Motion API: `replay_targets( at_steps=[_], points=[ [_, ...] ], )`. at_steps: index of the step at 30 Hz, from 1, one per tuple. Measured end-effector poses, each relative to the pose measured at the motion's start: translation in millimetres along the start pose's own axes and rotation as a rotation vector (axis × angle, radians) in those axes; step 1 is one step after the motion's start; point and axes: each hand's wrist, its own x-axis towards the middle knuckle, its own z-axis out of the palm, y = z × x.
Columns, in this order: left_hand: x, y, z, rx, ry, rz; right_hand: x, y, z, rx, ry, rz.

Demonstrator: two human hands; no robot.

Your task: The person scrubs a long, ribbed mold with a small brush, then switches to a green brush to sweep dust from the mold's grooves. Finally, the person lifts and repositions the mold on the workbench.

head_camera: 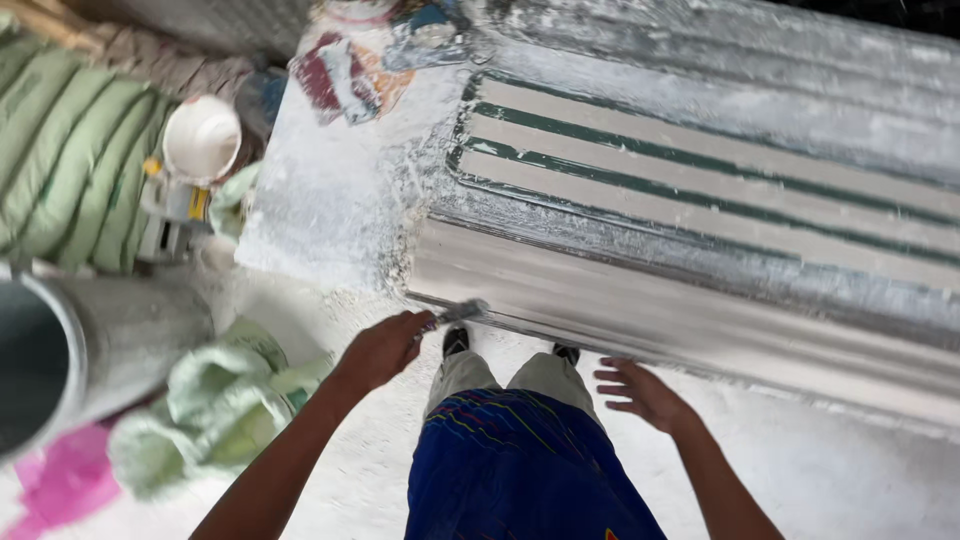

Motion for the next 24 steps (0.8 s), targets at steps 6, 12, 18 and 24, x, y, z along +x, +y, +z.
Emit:
replay_targets(
  at_steps=[6,12,18,24],
  points=[
    [43.1,-23.8,-14.2,0.241,-0.119,0.505,14.2,27.0,42.4,0.49,0.321,-0.148],
    [69.2,-50.8,-30.1,0.444,-0.398,0.537,31.8,44.5,64.5,0.755,0.481,-0.306],
    [71.2,-71.0,-68.1,0.661,-0.392,0.695,55.8,49.8,59.7,0.746,0.645,-0.425],
    [105.4,-32.1,-24.5,0.682,-0.334,0.823,70.8,43.2,59.1,0.744,0.694,-0.431]
  ],
)
